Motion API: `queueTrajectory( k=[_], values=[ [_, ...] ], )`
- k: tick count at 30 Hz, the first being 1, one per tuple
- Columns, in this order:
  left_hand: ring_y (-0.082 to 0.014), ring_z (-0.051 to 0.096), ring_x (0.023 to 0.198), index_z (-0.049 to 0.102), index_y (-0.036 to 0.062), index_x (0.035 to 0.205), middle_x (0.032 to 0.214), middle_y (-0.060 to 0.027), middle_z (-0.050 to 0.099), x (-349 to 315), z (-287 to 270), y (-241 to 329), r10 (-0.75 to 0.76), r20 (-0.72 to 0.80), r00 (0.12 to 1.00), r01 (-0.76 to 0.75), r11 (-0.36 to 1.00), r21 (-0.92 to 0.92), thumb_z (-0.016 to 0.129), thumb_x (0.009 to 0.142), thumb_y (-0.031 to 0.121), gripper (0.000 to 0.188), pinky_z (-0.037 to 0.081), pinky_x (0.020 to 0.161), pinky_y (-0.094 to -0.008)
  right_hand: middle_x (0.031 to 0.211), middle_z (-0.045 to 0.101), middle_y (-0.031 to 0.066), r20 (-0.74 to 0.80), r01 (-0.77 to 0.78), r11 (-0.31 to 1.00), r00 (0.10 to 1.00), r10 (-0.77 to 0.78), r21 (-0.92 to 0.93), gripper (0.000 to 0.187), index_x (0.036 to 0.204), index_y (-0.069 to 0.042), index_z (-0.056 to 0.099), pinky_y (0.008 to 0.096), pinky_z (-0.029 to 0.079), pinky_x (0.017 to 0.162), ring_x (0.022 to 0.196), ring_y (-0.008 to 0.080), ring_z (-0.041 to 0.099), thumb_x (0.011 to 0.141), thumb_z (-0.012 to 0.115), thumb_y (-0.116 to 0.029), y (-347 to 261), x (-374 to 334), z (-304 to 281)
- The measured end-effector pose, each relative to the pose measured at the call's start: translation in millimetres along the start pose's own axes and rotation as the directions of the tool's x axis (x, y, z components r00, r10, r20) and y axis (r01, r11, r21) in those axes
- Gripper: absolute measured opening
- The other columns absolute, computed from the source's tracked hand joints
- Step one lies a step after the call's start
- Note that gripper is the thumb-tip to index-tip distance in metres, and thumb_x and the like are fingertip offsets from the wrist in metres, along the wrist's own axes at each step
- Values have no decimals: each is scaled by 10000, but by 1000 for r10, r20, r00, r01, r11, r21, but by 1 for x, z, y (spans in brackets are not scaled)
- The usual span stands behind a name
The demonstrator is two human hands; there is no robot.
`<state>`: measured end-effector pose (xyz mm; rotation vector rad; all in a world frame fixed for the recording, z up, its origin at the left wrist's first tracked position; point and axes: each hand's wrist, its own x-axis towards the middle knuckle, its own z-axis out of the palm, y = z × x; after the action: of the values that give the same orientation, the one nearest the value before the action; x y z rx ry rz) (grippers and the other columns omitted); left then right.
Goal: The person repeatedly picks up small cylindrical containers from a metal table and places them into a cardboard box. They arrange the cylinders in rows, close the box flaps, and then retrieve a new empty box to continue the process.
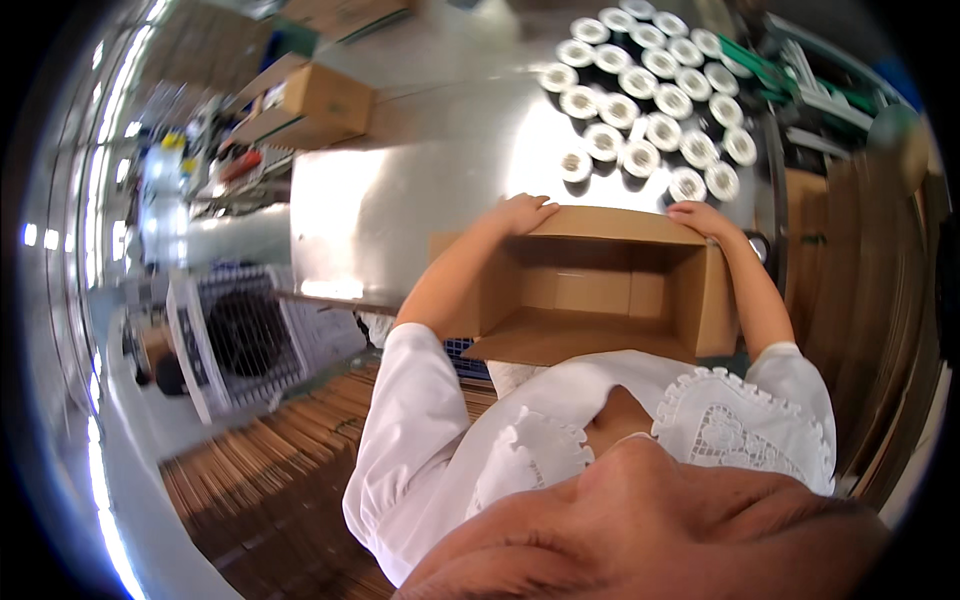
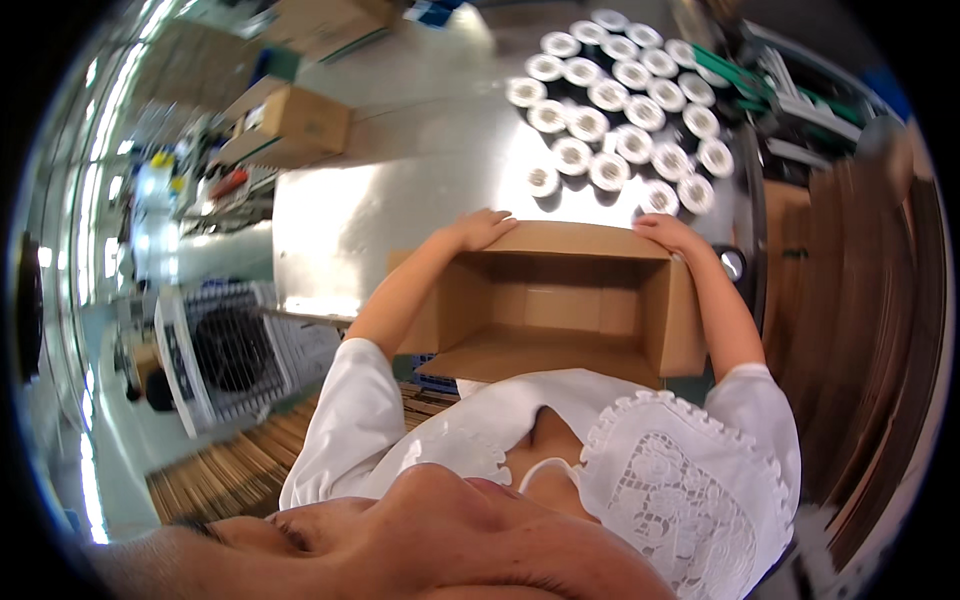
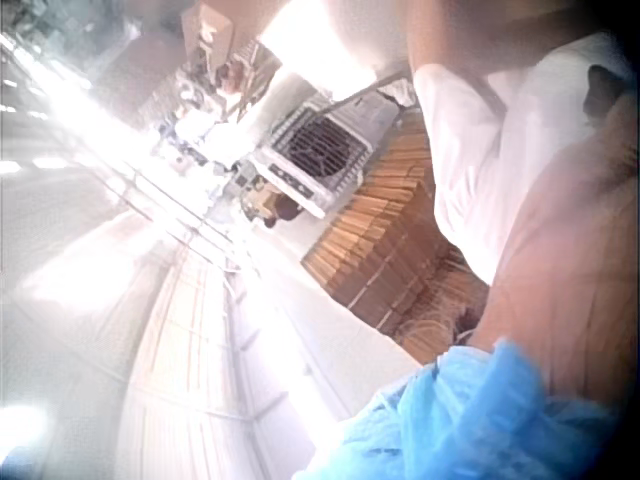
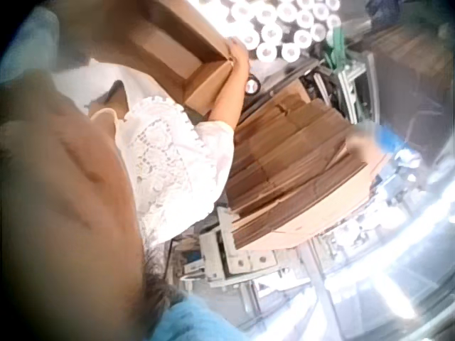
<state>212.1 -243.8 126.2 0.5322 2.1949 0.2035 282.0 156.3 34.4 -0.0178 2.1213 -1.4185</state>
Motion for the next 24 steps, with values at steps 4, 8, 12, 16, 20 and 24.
queueTrajectory(
  k=[4,8,12,16,20,24],
  values=[
    [-344,337,1309,464,99,1322,1396,-161,406,35,18,5,123,269,955,-49,962,-267,314,950,472,548,265,1084,-406,982,660,53,200,-179,982,966,163,64,335,1023,-23,666,261,454,822,912,125,580,859,645,-314,-20,-17,13],
    [-360,382,1266,559,94,1194,1331,-185,453,83,32,2,306,-328,893,-350,933,-80,523,886,272,358,278,1077,-428,968,666,138,-92,-345,939,934,344,9,657,1232,28,509,309,472,806,867,192,629,794,681,-431,-20,-10,10],
    [-349,359,1285,549,119,1184,1332,-180,437,144,-1,14,679,-300,670,-521,718,461,615,761,151,429,263,1084,-457,1015,628,268,-513,-630,763,708,486,-146,932,1386,52,247,415,469,845,959,369,614,766,643,-519,22,4,-8],
    [-331,280,1340,484,88,1279,1389,-181,375,221,22,-10,702,-282,654,-492,678,546,598,774,207,531,233,1100,-452,1059,588,323,-529,-608,794,676,513,-7,1004,1425,35,150,446,450,887,1012,445,573,746,654,-506,50,33,-9],
    [-349,394,1230,506,36,1153,1315,-200,411,254,30,3,403,-322,856,-359,914,189,599,753,280,478,316,1020,-440,1045,608,299,-735,-577,808,496,462,119,962,1430,-55,221,454,455,863,968,421,601,726,674,-529,98,59,4],
    [-293,494,1104,721,179,782,1110,-115,539,213,-3,1,631,-13,775,-383,486,785,590,731,219,146,442,837,-448,1116,582,304,-810,-520,853,517,277,-40,910,1370,38,309,432,429,914,1056,414,569,723,706,-464,135,69,-1]
  ],
)
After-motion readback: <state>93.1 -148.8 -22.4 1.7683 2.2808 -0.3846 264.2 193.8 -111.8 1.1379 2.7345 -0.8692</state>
